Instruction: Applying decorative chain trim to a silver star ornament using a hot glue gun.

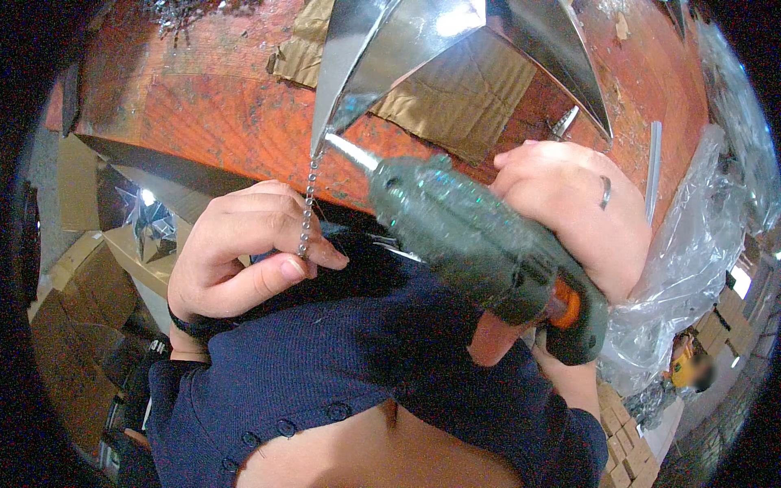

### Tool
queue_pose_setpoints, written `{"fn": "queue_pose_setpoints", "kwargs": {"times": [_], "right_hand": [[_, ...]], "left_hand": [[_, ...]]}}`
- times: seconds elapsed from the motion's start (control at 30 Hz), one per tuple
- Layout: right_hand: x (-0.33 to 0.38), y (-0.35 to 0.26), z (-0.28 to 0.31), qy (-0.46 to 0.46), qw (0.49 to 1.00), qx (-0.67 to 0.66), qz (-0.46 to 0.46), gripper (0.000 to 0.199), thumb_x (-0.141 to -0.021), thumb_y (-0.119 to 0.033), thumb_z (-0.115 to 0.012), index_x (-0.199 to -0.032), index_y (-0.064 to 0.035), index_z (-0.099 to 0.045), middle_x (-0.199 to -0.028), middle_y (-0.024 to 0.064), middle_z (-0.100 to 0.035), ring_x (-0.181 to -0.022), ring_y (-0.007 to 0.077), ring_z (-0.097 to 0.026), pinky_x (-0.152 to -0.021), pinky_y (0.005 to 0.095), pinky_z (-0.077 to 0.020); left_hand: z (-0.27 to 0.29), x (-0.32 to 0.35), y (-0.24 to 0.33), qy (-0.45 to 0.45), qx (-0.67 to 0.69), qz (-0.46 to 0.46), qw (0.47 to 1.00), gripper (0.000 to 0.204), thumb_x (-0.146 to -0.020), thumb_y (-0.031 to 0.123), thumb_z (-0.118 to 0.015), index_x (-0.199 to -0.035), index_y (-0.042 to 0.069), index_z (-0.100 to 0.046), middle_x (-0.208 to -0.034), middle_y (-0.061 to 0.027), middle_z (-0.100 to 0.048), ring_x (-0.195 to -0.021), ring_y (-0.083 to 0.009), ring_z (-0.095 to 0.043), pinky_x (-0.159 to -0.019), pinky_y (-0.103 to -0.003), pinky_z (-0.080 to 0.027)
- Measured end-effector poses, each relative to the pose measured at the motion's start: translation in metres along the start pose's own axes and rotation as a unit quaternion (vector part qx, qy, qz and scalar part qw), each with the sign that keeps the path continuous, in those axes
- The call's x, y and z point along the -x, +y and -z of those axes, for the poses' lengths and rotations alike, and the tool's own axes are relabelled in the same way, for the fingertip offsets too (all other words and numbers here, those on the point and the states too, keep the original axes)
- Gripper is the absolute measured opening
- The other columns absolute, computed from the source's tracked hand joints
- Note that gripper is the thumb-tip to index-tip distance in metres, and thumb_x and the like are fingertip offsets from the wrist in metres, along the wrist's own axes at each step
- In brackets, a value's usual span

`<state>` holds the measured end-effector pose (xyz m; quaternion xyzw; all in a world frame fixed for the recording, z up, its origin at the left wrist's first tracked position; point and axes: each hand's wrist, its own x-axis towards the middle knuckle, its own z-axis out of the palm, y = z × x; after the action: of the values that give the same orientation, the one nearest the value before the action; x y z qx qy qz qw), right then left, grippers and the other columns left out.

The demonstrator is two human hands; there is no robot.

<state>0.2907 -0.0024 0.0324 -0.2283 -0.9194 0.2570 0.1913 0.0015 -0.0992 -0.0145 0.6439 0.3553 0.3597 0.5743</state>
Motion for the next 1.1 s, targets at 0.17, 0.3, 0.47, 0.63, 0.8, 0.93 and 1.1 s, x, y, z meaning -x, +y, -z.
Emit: {"fn": "queue_pose_setpoints", "kwargs": {"times": [0.17,0.3,0.47,0.63,0.8,0.93,1.1], "right_hand": [[-0.006,-0.013,-0.011,0.077,0.991,0.053,-0.094,0.024,-0.073,-0.024,-0.072,-0.084,-0.0049,-0.062,-0.084,0.0093,-0.067,-0.087,0.0307,-0.069,-0.083,0.0418,-0.0547],[-0.007,-0.013,0.0,0.059,0.993,0.036,-0.094,0.02,-0.075,-0.02,-0.07,-0.083,-0.0047,-0.062,-0.083,0.0091,-0.067,-0.087,0.0311,-0.069,-0.084,0.0422,-0.0548],[-0.01,-0.007,0.003,-0.033,0.999,0.017,0.003,0.015,-0.074,-0.018,-0.067,-0.082,-0.0052,-0.062,-0.084,0.0093,-0.067,-0.086,0.0319,-0.069,-0.084,0.0427,-0.0553],[-0.006,-0.009,-0.003,-0.002,1.0,0.003,-0.012,0.018,-0.073,-0.02,-0.067,-0.08,-0.0044,-0.063,-0.083,0.0096,-0.068,-0.086,0.0318,-0.069,-0.084,0.0439,-0.0553],[-0.002,0.004,0.012,-0.052,0.998,-0.033,0.018,0.073,-0.065,-0.071,-0.071,-0.089,-0.0019,-0.066,-0.086,0.0109,-0.068,-0.088,0.0331,-0.068,-0.085,0.0457,-0.0523],[0.005,-0.004,0.006,0.003,1.0,0.012,-0.029,0.054,-0.067,-0.047,-0.082,-0.092,-0.0007,-0.068,-0.088,0.0127,-0.07,-0.089,0.0339,-0.068,-0.085,0.0465,-0.0522],[0.006,-0.004,0.002,0.027,0.996,0.032,-0.079,0.042,-0.066,-0.03,-0.084,-0.091,-0.0006,-0.069,-0.088,0.013,-0.071,-0.089,0.034,-0.069,-0.086,0.0463,-0.0523]], "left_hand": [[0.0,0.002,-0.003,0.0,-0.002,0.001,1.0,0.022,-0.093,0.018,-0.058,-0.093,0.002,-0.072,-0.086,-0.0095,-0.07,-0.081,-0.0264,-0.065,-0.077,-0.038,-0.048],[0.0,0.001,-0.002,-0.001,0.003,-0.007,1.0,0.021,-0.093,0.018,-0.058,-0.093,0.002,-0.072,-0.086,-0.0096,-0.07,-0.081,-0.0263,-0.065,-0.077,-0.038,-0.048],[-0.001,-0.001,-0.001,-0.005,0.003,-0.002,1.0,0.022,-0.093,0.018,-0.058,-0.093,0.002,-0.072,-0.086,-0.0093,-0.07,-0.081,-0.0259,-0.065,-0.077,-0.037,-0.048],[-0.001,-0.001,-0.001,-0.005,-0.001,-0.002,1.0,0.022,-0.093,0.019,-0.057,-0.092,0.002,-0.072,-0.085,-0.0089,-0.07,-0.08,-0.0258,-0.065,-0.077,-0.037,-0.047],[-0.002,-0.001,-0.002,-0.004,0.001,-0.003,1.0,0.022,-0.093,0.019,-0.058,-0.091,0.002,-0.072,-0.084,-0.0087,-0.069,-0.08,-0.0259,-0.064,-0.076,-0.037,-0.047],[-0.002,-0.002,-0.004,-0.005,0.01,-0.005,1.0,0.021,-0.092,0.019,-0.059,-0.09,0.003,-0.072,-0.084,-0.0087,-0.069,-0.079,-0.0258,-0.064,-0.076,-0.037,-0.047],[-0.004,0.0,-0.005,0.002,0.007,0.0,1.0,0.021,-0.092,0.019,-0.059,-0.09,0.002,-0.072,-0.083,-0.0086,-0.069,-0.079,-0.0255,-0.064,-0.075,-0.037,-0.047]]}}
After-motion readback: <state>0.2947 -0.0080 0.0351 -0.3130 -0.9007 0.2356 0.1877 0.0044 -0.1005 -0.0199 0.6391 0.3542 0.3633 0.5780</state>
